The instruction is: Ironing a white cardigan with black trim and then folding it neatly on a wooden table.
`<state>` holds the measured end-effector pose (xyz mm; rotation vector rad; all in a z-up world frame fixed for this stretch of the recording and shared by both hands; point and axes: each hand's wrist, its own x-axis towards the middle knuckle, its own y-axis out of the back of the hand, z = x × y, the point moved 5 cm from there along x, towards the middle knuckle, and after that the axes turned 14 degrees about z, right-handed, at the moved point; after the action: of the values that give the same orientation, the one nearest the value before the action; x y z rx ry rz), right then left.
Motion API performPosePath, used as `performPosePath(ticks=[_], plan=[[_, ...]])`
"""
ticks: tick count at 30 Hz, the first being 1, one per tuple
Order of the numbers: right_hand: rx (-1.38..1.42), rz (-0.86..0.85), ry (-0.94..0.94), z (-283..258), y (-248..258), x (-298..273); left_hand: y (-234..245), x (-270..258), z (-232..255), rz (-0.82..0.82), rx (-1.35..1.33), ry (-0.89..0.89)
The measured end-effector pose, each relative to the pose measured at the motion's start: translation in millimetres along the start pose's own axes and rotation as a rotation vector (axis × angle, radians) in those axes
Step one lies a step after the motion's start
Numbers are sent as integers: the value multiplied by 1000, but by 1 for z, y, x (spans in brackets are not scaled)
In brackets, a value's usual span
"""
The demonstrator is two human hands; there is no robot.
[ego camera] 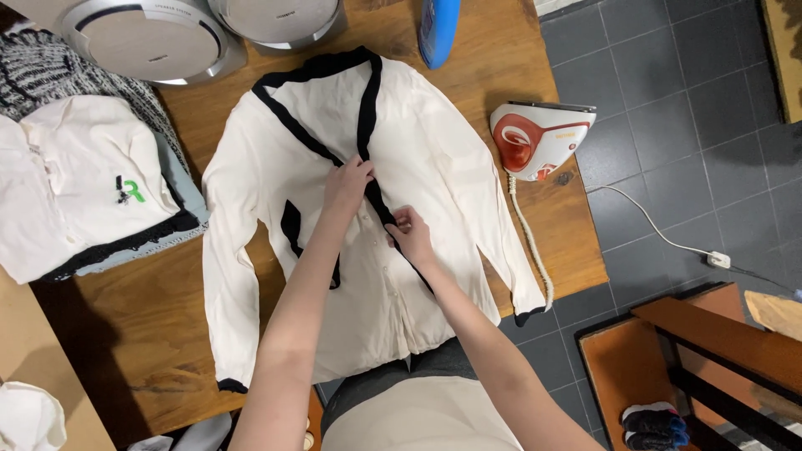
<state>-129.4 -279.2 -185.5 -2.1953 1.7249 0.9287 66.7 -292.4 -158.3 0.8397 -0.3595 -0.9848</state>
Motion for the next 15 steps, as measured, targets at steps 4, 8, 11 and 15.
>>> performPosePath(ticks=[4, 8, 11, 15], plan=[[-158, -45, 30, 18, 1, 9, -11, 5, -3, 89, 201, -104], [-164, -43, 38, 30, 13, 4, -27, 2, -12, 215, 371, -150], [-128, -44, -14, 48, 16, 2, -28, -3, -9, 331, 487, -219], [-165, -54, -8, 45, 31, -14, -45, -18, -21, 406, 547, -297]])
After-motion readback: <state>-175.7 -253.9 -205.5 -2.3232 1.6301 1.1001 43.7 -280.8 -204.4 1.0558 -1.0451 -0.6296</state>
